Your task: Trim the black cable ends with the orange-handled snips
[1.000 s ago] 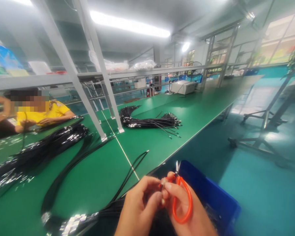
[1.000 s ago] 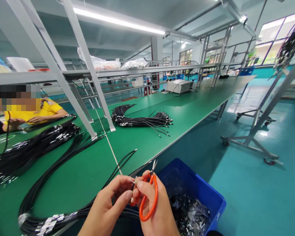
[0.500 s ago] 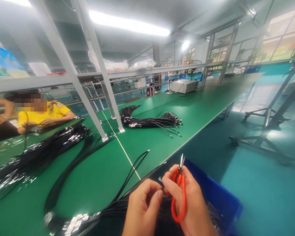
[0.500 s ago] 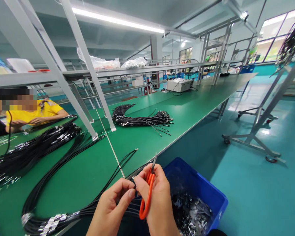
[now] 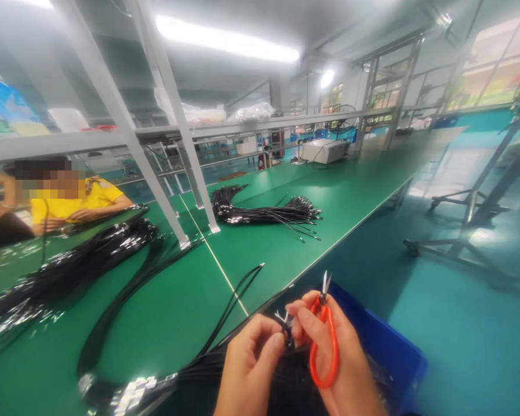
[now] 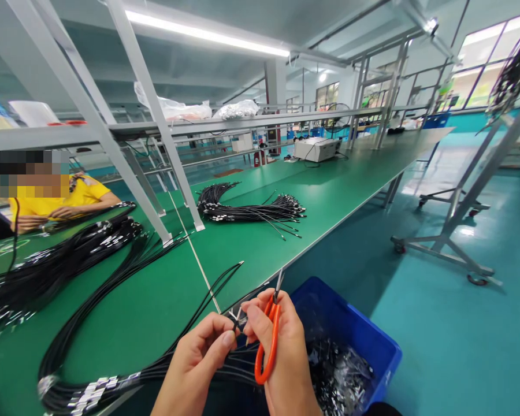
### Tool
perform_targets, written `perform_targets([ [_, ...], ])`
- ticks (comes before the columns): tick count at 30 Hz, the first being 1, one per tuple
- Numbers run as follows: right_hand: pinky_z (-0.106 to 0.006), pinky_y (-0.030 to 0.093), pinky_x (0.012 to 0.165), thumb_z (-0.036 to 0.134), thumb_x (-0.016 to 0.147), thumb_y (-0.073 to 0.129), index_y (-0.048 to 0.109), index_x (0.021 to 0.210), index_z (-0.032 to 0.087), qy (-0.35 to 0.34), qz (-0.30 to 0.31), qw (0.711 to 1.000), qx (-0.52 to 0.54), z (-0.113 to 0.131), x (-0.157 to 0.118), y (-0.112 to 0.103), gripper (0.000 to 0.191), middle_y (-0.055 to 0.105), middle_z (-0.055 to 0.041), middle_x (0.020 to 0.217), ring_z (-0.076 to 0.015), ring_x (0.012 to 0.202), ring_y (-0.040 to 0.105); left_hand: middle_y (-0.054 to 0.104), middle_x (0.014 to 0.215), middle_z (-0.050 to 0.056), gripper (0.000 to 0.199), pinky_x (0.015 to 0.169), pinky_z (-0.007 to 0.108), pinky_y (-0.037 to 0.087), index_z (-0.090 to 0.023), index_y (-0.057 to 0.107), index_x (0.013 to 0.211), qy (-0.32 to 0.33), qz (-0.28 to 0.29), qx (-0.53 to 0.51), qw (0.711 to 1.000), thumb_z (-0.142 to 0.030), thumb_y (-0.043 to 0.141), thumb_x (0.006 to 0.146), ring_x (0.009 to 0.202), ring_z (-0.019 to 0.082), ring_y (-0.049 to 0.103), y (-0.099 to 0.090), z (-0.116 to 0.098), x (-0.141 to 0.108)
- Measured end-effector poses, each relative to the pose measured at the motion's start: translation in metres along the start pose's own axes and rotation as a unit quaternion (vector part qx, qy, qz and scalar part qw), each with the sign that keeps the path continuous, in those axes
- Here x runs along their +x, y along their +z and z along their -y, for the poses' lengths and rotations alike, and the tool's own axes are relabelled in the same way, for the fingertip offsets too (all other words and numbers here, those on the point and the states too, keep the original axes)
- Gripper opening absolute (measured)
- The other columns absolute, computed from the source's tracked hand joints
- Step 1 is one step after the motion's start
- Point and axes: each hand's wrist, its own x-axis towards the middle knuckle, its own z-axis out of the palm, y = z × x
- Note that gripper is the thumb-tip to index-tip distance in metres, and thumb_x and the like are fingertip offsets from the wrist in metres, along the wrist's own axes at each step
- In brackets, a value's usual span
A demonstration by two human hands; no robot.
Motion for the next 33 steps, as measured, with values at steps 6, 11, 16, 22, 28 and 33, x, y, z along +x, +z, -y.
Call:
perform_targets([
  [6,-0.021,0.046,0.055,0.027,0.072,0.071,0.056,0.081,0.023,-0.056,0.046,0.995,-0.064,-0.009,0.005,-0.003,0.018,0.062,0.0043,0.069,-0.0114,0.059,0.054,0.058,0.066,0.0,0.024,0.061,0.023,0.04,-0.017,0.059,0.07,0.008,0.012,0.037,0.999,-0.037,0.055,0.083,0.064,0.016,0.052,-0.001,0.0,-0.001],
  [11,-0.021,0.046,0.05,0.019,0.066,0.069,0.054,0.073,0.022,-0.105,-0.027,0.982,-0.152,-0.003,0.005,0.003,0.017,0.061,0.0052,0.06,-0.0121,0.053,0.057,0.061,0.066,0.001,0.022,0.059,0.023,0.04,-0.017,0.06,0.071,0.003,-0.016,0.068,0.998,-0.035,0.054,0.083,0.062,0.016,0.053,0.006,0.0,-0.003],
  [16,-0.023,0.047,0.053,0.017,0.066,0.066,0.054,0.078,0.023,-0.101,-0.051,0.98,-0.164,-0.001,0.004,-0.001,0.019,0.061,0.005,0.062,-0.014,0.055,0.058,0.056,0.061,-0.001,0.022,0.056,0.022,0.039,-0.017,0.058,0.067,-0.014,-0.036,0.026,0.999,-0.036,0.057,0.08,0.059,0.015,0.05,0.008,-0.001,-0.002],
  [22,-0.024,0.049,0.061,0.018,0.078,0.061,0.058,0.086,0.025,-0.212,-0.031,0.939,-0.27,-0.008,0.002,-0.013,0.012,0.064,0.0005,0.08,-0.0163,0.071,0.062,0.055,0.058,-0.003,0.02,0.055,0.021,0.037,-0.017,0.057,0.064,-0.012,-0.061,-0.018,0.998,-0.033,0.06,0.076,0.055,0.012,0.046,0.009,-0.004,0.0],
  [28,-0.025,0.047,0.058,0.011,0.076,0.064,0.056,0.088,0.028,-0.369,-0.013,0.833,-0.411,-0.018,0.003,-0.014,0.022,0.064,0.0028,0.075,-0.0151,0.061,0.06,0.058,0.066,0.001,0.019,0.062,0.025,0.043,-0.017,0.058,0.069,-0.009,-0.012,0.021,1.0,-0.032,0.056,0.081,0.065,0.017,0.052,0.004,0.0,0.001],
  [33,-0.028,0.048,0.056,0.007,0.077,0.058,0.054,0.085,0.027,-0.447,0.002,0.779,-0.439,-0.011,0.0,-0.007,0.022,0.059,0.0016,0.069,-0.0172,0.06,0.058,0.061,0.065,0.001,0.018,0.059,0.023,0.042,-0.017,0.06,0.069,0.013,-0.017,0.044,0.999,-0.031,0.057,0.081,0.062,0.016,0.053,0.004,0.0,-0.001],
])
